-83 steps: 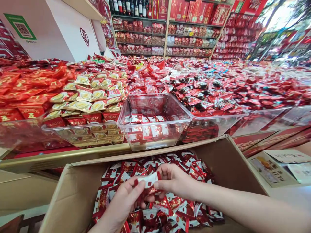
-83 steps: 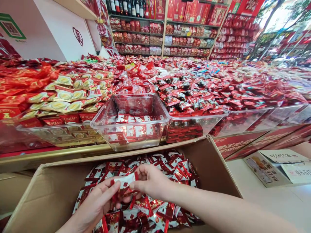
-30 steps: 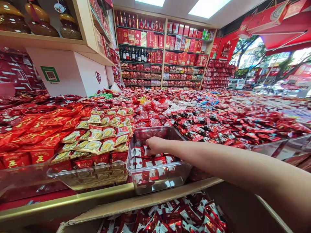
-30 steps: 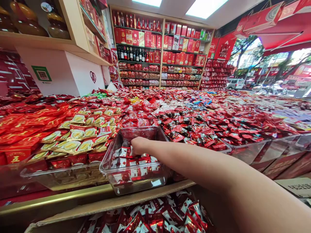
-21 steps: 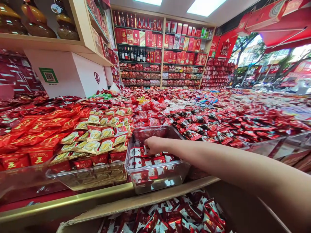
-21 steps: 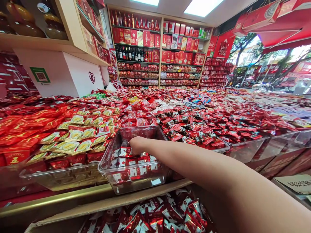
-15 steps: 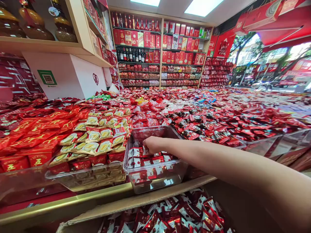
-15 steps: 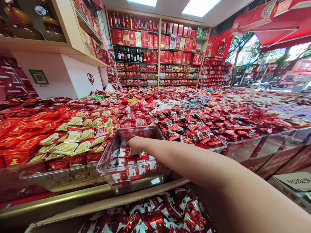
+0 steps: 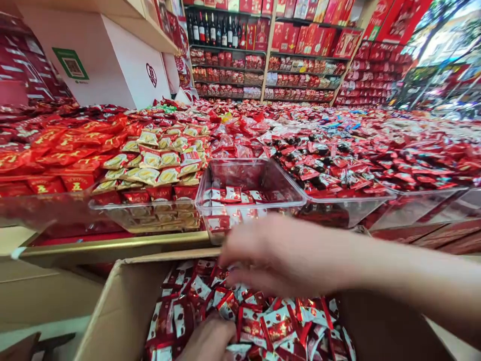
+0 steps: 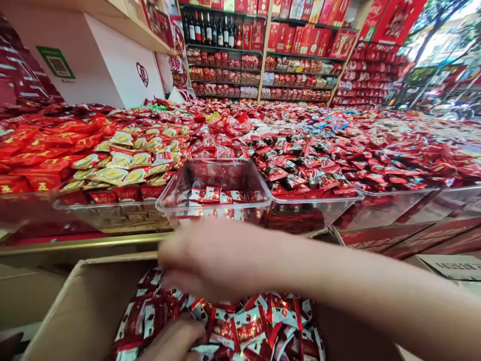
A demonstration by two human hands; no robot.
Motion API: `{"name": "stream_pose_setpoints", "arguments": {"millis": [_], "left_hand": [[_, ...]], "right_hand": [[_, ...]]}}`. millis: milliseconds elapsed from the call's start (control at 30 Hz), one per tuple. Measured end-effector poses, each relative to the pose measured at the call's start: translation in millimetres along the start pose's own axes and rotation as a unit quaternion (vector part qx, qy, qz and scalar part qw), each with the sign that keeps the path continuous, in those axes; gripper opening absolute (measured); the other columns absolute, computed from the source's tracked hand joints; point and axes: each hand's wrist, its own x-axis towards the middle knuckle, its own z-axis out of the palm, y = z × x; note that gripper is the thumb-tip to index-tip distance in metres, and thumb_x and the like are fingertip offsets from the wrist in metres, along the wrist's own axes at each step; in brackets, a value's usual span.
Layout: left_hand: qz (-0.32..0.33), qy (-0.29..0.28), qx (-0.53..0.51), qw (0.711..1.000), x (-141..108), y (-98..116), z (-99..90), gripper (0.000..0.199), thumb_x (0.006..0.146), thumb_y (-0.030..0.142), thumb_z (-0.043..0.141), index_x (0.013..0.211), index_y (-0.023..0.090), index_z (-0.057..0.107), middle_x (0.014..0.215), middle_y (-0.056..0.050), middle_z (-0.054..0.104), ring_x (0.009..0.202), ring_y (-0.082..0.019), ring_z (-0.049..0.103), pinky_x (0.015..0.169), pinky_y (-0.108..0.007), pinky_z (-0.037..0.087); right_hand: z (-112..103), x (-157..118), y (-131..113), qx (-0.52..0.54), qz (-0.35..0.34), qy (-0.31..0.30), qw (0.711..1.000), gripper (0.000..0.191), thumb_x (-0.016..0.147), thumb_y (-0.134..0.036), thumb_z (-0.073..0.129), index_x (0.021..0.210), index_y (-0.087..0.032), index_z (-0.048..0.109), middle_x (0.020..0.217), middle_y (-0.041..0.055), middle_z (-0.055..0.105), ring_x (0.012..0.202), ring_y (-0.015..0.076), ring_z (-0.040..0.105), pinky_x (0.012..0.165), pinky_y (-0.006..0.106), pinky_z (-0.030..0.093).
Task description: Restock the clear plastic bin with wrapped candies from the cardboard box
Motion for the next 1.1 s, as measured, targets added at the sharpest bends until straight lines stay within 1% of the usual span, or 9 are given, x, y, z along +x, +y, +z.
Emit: {"name": "stream_pose_setpoints", "arguments": {"millis": [67, 133, 233, 367, 500, 633, 867, 1033, 1100], "left_hand": [[0.005, 0.009, 0.002, 1.0, 4.9, 4.0, -3.6, 0.005, 0.061, 0.021, 0.066, 0.062, 0.021, 0.061, 0.069, 0.001, 0.063, 0.074, -0.019, 0.056, 0.068, -0.028, 0.04], [0.007, 0.017, -0.002, 1.0, 9.1, 13.1, -8.9, 0.006, 0.062, 0.023, 0.064, 0.067, 0.02, 0.061, 0.064, 0.002, 0.061, 0.066, -0.018, 0.054, 0.061, -0.025, 0.039], [0.005, 0.041, -0.029, 0.999, 11.4, 29.8, -15.6, 0.013, 0.068, 0.029, 0.058, 0.073, 0.017, 0.059, 0.06, 0.003, 0.056, 0.057, -0.013, 0.049, 0.052, -0.022, 0.037], [0.005, 0.061, -0.087, 0.994, 8.9, 41.9, -16.6, 0.015, 0.063, 0.03, 0.064, 0.065, 0.016, 0.059, 0.055, 0.004, 0.053, 0.053, -0.01, 0.044, 0.051, -0.02, 0.035], [0.004, 0.07, -0.155, 0.985, 6.5, 40.5, -9.6, 0.018, 0.065, 0.033, 0.063, 0.06, 0.016, 0.058, 0.058, 0.003, 0.058, 0.058, -0.012, 0.049, 0.058, -0.023, 0.038], [-0.051, 0.049, -0.298, 0.952, 6.2, 40.5, -0.9, 0.027, 0.064, 0.037, 0.063, 0.085, 0.02, 0.059, 0.075, -0.001, 0.064, 0.069, -0.016, 0.055, 0.061, -0.027, 0.043], [-0.062, -0.021, -0.312, 0.948, 3.5, 49.5, -2.1, 0.033, 0.059, 0.031, 0.07, 0.089, 0.018, 0.063, 0.07, -0.001, 0.065, 0.058, -0.012, 0.052, 0.052, -0.021, 0.042], [-0.127, -0.11, -0.476, 0.863, -6.1, 58.3, -10.0, 0.035, 0.068, 0.048, 0.055, 0.092, 0.023, 0.061, 0.079, -0.004, 0.066, 0.07, -0.018, 0.059, 0.058, -0.026, 0.042], [-0.154, -0.137, -0.472, 0.857, -8.0, 57.6, -9.9, 0.032, 0.064, 0.041, 0.063, 0.09, 0.024, 0.062, 0.07, -0.003, 0.066, 0.066, -0.017, 0.06, 0.055, -0.022, 0.04]], "right_hand": [[42.3, -24.1, 2.1, 0.073, 0.028, -0.066, 0.995, 0.016, 0.077, -0.023, 0.048, 0.086, -0.018, 0.06, 0.074, 0.0029, 0.058, 0.07, 0.0125, 0.052, 0.062, 0.022, 0.038], [85.5, -38.3, 18.1, 0.166, 0.108, -0.051, 0.979, 0.026, 0.071, -0.026, 0.055, 0.095, -0.017, 0.057, 0.082, 0.0054, 0.059, 0.075, 0.0148, 0.053, 0.065, 0.024, 0.04], [129.8, -42.8, 44.8, 0.371, 0.199, -0.011, 0.907, 0.043, 0.068, -0.039, 0.058, 0.104, -0.017, 0.051, 0.085, 0.0038, 0.059, 0.072, 0.0136, 0.054, 0.063, 0.024, 0.041], [143.7, -37.1, 56.3, 0.523, 0.25, 0.024, 0.814, 0.028, 0.073, -0.042, 0.051, 0.078, -0.015, 0.052, 0.059, -0.0036, 0.049, 0.05, 0.0067, 0.046, 0.048, 0.019, 0.038], [143.8, -34.1, 51.9, 0.507, 0.289, 0.076, 0.809, 0.025, 0.073, -0.037, 0.052, 0.065, -0.015, 0.047, 0.047, -0.0066, 0.039, 0.041, 0.004, 0.036, 0.039, 0.016, 0.029], [147.5, -33.3, 49.1, 0.547, 0.316, 0.108, 0.768, 0.021, 0.075, -0.035, 0.049, 0.069, -0.015, 0.045, 0.05, -0.0054, 0.045, 0.041, 0.0053, 0.041, 0.04, 0.018, 0.032], [141.2, -34.0, 46.3, 0.509, 0.255, 0.122, 0.813, 0.018, 0.072, -0.03, 0.054, 0.066, -0.013, 0.051, 0.049, -0.0061, 0.041, 0.044, 0.0041, 0.034, 0.042, 0.016, 0.029], [129.9, -36.0, 38.7, 0.389, 0.154, 0.176, 0.891, 0.015, 0.076, -0.026, 0.052, 0.073, -0.014, 0.06, 0.065, -0.0001, 0.056, 0.06, 0.008, 0.049, 0.057, 0.018, 0.04], [125.7, -36.6, 36.1, 0.349, 0.111, 0.179, 0.913, 0.016, 0.076, -0.027, 0.051, 0.075, -0.015, 0.062, 0.071, 0.0023, 0.06, 0.068, 0.0099, 0.053, 0.065, 0.019, 0.041]]}}
